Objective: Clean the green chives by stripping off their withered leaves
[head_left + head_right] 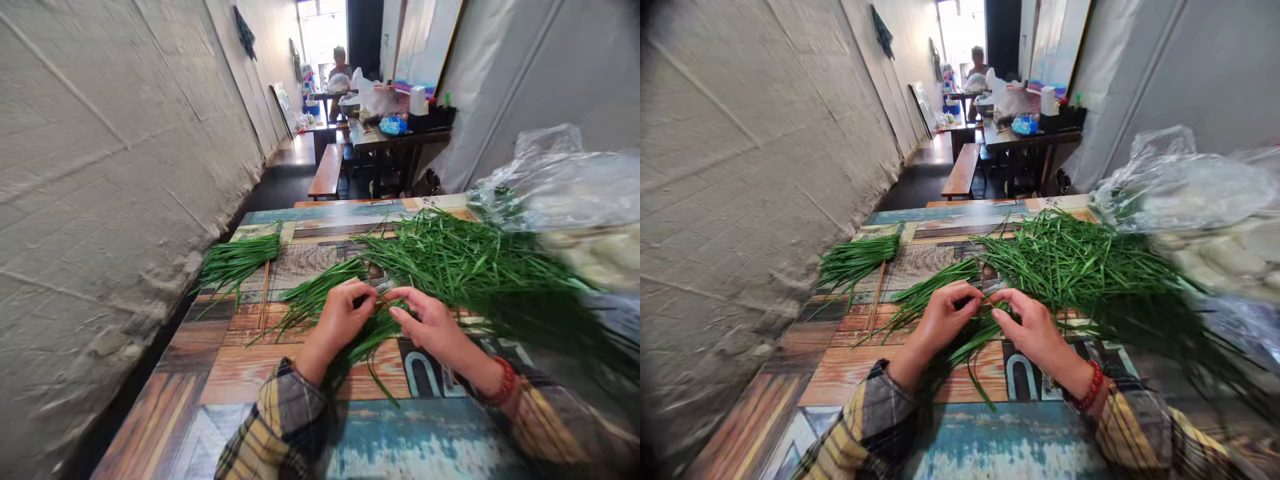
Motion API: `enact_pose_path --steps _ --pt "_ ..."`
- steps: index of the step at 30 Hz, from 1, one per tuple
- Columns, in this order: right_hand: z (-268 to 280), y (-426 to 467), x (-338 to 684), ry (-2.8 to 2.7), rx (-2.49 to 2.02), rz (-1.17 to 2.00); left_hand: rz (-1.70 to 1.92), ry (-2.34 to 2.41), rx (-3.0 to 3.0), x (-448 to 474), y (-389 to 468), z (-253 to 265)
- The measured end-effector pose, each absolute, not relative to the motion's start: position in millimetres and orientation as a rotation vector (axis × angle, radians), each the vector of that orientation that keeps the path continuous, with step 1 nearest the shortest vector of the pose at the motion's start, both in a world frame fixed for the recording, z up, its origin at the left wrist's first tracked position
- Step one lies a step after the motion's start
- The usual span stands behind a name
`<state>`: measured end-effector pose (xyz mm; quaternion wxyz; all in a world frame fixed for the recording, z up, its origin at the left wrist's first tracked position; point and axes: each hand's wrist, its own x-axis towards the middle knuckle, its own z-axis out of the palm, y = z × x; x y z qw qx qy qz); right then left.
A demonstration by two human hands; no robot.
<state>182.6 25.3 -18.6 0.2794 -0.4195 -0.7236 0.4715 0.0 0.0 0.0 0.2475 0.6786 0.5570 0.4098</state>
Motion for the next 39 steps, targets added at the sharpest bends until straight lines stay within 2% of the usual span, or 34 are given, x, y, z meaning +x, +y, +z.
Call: enact_pose_path --steps 12,18,26,32,39 --pt "-20.4 23.5 182.5 -1.864 -1.078 1.326 0.999 1.465 1.916 3.8 -3.1 -1.8" --pt "-18.8 23.0 182.8 -1.819 -1.080 1.317 0.938 1.522 1.765 2.3 -2.4 -4.1" --pt "-11.9 21.3 181.5 -1.870 -1.066 1.260 1.120 1.407 1.375 0.4 0.6 -4.8" --pt "-13.6 22.2 182.6 -1.932 -1.070 1.157 1.113 1.302 1.126 0.3 -3.1 9.3" --pt "-14.1 21.3 181.5 -1.932 -1.082 1.200 1.269 1.310 1.109 -1.6 -0.3 5.5"
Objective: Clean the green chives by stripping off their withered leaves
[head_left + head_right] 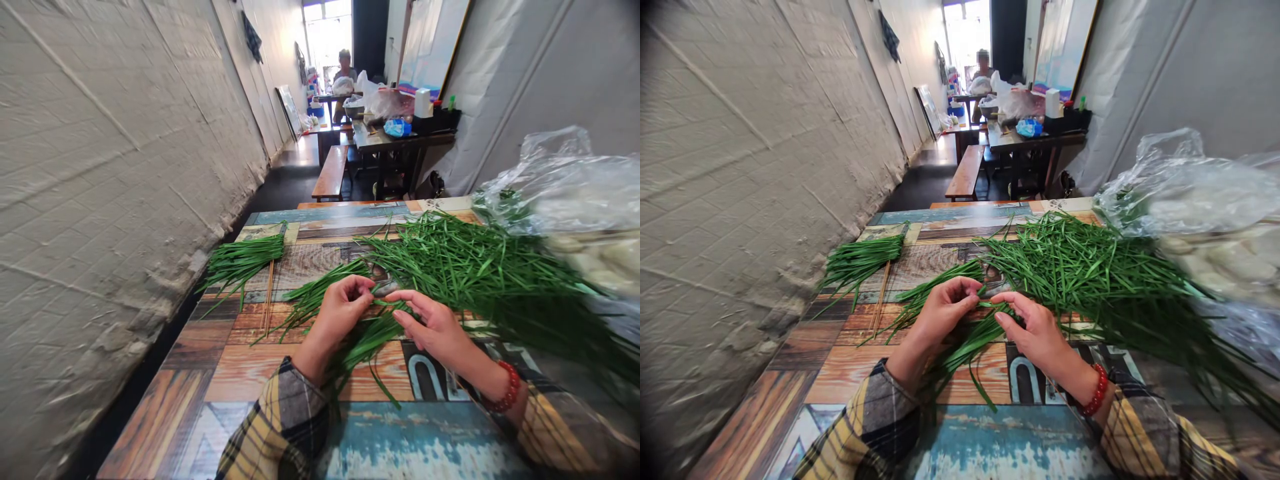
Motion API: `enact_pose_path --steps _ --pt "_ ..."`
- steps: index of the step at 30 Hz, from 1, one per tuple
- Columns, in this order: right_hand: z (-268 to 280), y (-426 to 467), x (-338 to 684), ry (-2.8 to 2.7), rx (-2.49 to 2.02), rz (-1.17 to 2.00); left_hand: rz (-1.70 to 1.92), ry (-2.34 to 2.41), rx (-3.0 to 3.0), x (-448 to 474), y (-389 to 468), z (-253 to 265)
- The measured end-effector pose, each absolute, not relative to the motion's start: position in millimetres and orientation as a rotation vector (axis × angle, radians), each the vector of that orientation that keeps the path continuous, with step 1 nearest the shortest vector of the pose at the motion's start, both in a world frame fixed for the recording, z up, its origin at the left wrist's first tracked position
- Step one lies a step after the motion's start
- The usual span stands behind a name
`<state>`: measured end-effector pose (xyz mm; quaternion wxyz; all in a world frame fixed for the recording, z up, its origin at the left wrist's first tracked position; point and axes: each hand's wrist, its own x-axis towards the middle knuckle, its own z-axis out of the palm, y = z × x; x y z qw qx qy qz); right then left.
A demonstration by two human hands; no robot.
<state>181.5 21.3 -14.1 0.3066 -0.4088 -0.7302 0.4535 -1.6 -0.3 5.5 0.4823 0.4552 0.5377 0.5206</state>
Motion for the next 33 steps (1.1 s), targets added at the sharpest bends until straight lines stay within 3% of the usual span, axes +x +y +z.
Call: enact_pose_path --steps 9,19,33 --pt "-12.0 19.7 181.7 -1.952 -1.090 1.207 1.614 1.526 0.970 -13.8 2.3 7.0" --pt "-13.5 19.7 181.6 -1.909 -1.062 1.268 1.255 1.416 1.236 -0.3 0.1 7.2" --pt "-17.3 20.9 182.5 -1.940 -1.069 1.210 1.176 1.345 1.197 6.5 -4.0 4.9"
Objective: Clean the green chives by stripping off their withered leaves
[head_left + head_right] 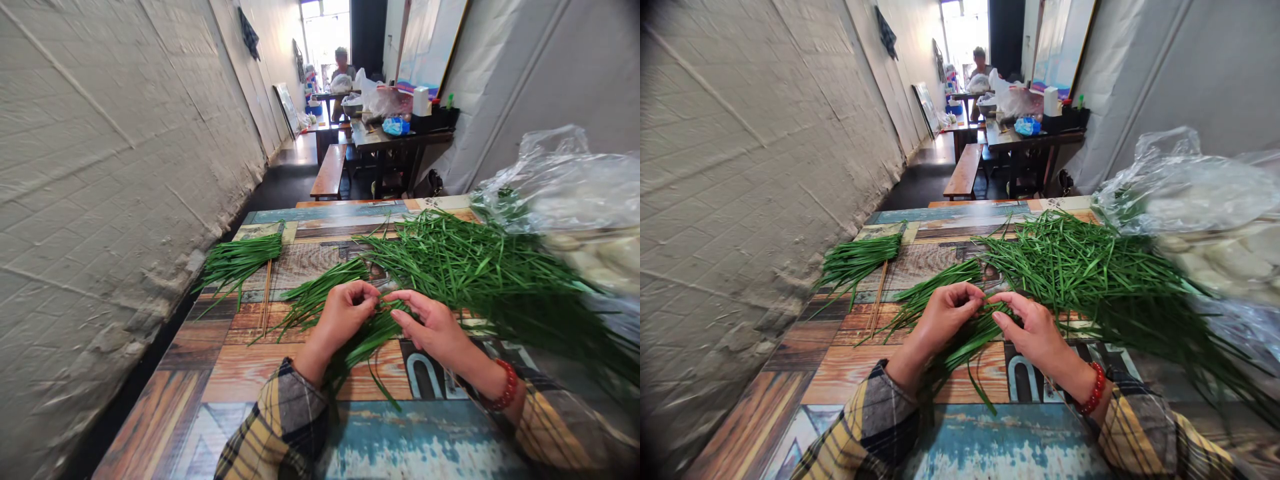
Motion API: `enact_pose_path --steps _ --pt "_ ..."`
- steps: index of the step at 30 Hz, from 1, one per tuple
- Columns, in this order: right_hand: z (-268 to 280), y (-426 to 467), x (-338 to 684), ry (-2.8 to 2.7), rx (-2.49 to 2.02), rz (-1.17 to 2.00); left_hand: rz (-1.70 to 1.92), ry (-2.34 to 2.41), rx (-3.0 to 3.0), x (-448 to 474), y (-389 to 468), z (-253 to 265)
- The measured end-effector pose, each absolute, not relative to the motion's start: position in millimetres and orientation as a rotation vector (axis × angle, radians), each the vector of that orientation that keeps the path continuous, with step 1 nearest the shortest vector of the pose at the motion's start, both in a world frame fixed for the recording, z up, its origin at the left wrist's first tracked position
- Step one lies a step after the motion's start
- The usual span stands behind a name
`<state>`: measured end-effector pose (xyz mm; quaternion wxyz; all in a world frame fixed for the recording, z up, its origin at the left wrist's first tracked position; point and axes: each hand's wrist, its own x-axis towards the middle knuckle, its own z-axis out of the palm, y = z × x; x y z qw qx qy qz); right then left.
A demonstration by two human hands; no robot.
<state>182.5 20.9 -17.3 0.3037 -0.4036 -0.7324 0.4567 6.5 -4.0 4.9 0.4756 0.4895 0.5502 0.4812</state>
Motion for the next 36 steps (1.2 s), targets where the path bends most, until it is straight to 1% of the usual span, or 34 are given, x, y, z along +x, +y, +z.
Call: enact_pose_path --steps 23,28,36 --pt "-19.7 21.3 183.1 -1.893 -1.082 1.257 1.177 1.441 1.473 6.4 -3.0 0.3" --pt "-20.7 22.1 183.1 -1.906 -1.084 1.263 1.133 1.445 1.558 5.9 -3.8 3.5" --pt "-19.4 22.7 182.8 -1.803 -1.034 1.385 1.025 1.355 1.598 5.9 -6.0 9.9"
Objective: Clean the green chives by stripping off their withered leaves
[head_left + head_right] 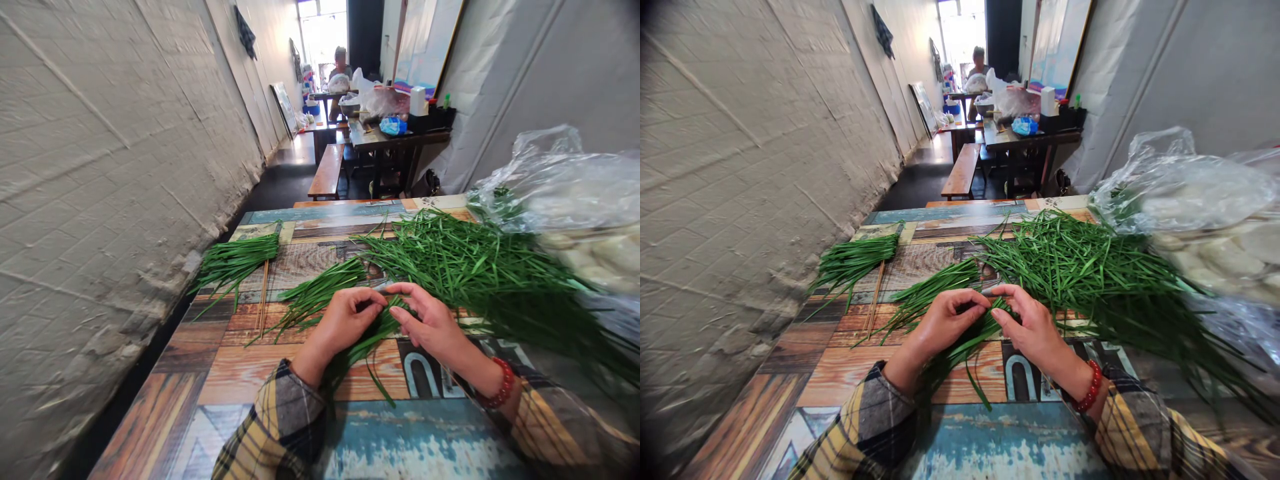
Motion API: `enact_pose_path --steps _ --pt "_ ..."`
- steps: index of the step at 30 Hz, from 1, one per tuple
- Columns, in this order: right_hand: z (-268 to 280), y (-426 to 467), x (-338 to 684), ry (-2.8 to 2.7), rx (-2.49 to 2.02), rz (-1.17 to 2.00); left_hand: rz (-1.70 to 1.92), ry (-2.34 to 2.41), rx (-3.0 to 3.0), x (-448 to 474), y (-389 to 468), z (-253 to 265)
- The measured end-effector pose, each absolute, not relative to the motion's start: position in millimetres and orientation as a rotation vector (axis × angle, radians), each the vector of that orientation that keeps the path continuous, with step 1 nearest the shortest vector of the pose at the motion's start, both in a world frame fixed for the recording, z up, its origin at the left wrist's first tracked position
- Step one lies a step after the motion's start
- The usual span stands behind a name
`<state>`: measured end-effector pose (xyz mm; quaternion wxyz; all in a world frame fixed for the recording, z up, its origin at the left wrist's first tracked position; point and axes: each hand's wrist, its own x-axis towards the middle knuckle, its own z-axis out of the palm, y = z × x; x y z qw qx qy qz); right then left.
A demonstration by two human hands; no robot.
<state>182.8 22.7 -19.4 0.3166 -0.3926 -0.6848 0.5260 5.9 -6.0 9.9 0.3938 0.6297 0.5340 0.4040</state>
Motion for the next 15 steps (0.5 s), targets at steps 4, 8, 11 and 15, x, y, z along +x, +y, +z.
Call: enact_pose_path --steps 4,8,11,15 --pt "-17.8 22.0 183.2 -1.771 -1.042 1.417 1.038 1.365 1.526 4.7 -7.3 16.9" --pt "-12.5 19.5 182.2 -1.756 -1.005 1.467 0.944 1.284 1.541 2.7 -8.7 18.8" --pt "-8.6 17.8 181.0 -1.731 -0.963 1.507 0.893 1.211 1.500 1.0 -9.0 17.7" --pt "-6.2 18.4 182.1 -1.769 -0.961 1.522 1.015 1.244 1.344 -2.6 -7.2 16.8"
